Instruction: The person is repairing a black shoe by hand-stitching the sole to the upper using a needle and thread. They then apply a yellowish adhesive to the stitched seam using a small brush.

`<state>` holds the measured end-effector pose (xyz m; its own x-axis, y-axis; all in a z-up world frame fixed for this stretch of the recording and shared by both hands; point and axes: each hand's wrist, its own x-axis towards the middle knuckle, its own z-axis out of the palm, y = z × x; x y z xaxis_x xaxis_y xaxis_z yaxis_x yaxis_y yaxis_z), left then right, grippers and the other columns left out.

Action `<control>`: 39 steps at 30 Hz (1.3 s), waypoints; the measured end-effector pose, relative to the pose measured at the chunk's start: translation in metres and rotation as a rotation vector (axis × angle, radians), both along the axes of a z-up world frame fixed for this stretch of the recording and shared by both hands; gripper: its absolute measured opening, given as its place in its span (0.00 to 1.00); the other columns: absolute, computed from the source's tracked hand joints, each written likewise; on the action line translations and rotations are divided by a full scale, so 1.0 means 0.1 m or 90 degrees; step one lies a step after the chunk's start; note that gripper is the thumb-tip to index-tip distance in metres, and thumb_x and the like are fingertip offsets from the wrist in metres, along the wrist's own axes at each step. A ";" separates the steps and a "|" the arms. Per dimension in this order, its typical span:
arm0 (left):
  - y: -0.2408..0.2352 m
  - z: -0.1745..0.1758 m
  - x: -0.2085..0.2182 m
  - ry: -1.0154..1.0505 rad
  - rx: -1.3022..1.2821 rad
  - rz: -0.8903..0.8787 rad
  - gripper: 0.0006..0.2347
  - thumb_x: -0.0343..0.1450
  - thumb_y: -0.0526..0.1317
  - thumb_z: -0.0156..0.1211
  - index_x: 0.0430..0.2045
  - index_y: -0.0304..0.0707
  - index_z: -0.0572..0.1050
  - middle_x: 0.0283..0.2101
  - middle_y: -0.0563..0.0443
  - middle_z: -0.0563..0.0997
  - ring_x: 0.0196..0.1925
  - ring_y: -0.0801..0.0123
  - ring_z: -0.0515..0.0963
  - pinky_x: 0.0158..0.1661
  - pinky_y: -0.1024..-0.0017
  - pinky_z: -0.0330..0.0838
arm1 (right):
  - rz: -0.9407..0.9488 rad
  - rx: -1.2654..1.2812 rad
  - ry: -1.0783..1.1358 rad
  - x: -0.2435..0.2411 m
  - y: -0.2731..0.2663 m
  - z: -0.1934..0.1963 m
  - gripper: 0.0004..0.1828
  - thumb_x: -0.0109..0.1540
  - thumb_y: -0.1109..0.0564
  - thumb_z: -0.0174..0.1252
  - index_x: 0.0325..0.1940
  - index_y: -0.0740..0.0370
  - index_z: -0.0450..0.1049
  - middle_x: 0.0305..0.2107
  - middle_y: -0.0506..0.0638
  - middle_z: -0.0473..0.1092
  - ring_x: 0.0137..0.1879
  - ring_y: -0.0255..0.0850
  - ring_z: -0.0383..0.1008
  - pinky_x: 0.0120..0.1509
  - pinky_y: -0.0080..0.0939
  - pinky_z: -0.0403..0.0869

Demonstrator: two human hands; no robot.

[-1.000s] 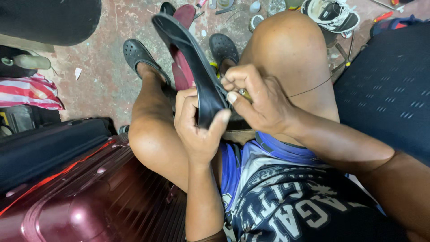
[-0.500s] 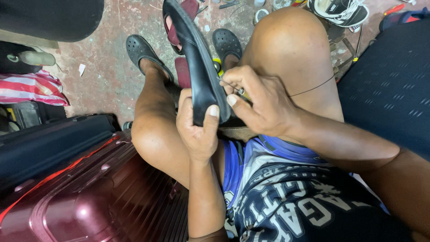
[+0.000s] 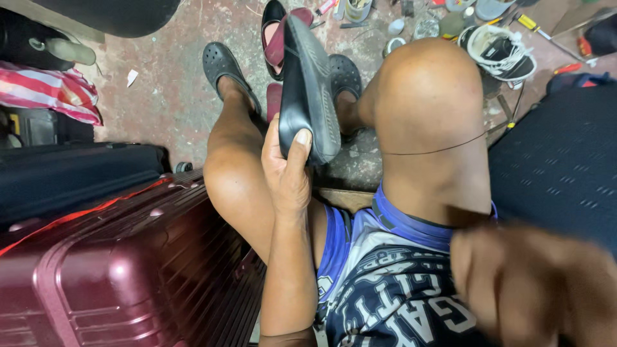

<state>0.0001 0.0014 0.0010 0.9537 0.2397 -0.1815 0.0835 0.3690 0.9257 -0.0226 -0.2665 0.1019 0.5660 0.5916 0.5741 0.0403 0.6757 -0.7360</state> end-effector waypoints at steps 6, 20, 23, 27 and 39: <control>0.01 0.09 0.00 -0.002 0.106 -0.003 0.10 0.76 0.39 0.58 0.47 0.31 0.73 0.40 0.57 0.75 0.42 0.78 0.72 0.46 0.77 0.68 | 0.040 -0.025 -0.075 -0.10 0.07 0.14 0.09 0.71 0.54 0.49 0.44 0.62 0.67 0.33 0.52 0.72 0.33 0.38 0.71 0.31 0.37 0.66; 0.22 -0.07 -0.07 -0.002 0.217 0.048 0.05 0.77 0.36 0.57 0.42 0.34 0.73 0.41 0.57 0.73 0.44 0.76 0.70 0.48 0.76 0.68 | -0.119 -0.020 -0.052 0.18 0.08 -0.22 0.12 0.72 0.53 0.46 0.37 0.59 0.66 0.30 0.53 0.72 0.29 0.43 0.68 0.32 0.43 0.65; 0.36 -0.01 -0.07 0.070 0.113 0.136 0.09 0.75 0.33 0.58 0.49 0.34 0.72 0.42 0.56 0.74 0.45 0.73 0.70 0.51 0.75 0.66 | -0.550 -0.268 0.038 0.55 -0.13 -0.80 0.13 0.72 0.52 0.50 0.47 0.66 0.69 0.38 0.56 0.72 0.36 0.44 0.69 0.42 0.42 0.67; 0.42 0.15 -0.02 0.124 0.318 0.139 0.16 0.72 0.37 0.57 0.53 0.28 0.73 0.43 0.47 0.77 0.45 0.64 0.74 0.54 0.69 0.70 | -0.487 -0.119 0.581 1.39 -0.59 -1.91 0.15 0.70 0.50 0.47 0.48 0.63 0.72 0.28 0.51 0.69 0.29 0.40 0.68 0.27 0.37 0.63; 0.29 0.13 0.36 0.030 0.055 0.026 0.31 0.77 0.50 0.60 0.65 0.16 0.62 0.63 0.32 0.72 0.64 0.54 0.73 0.68 0.61 0.61 | -0.467 -0.739 0.630 0.85 -0.55 -4.36 0.11 0.67 0.56 0.54 0.52 0.57 0.75 0.36 0.51 0.75 0.43 0.43 0.76 0.47 0.46 0.76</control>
<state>0.0363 0.0305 0.0135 0.9341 0.2941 -0.2024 0.1137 0.2923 0.9495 0.0621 -0.3216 -0.3338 0.7433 -0.1149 -0.6590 -0.6688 -0.1505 -0.7281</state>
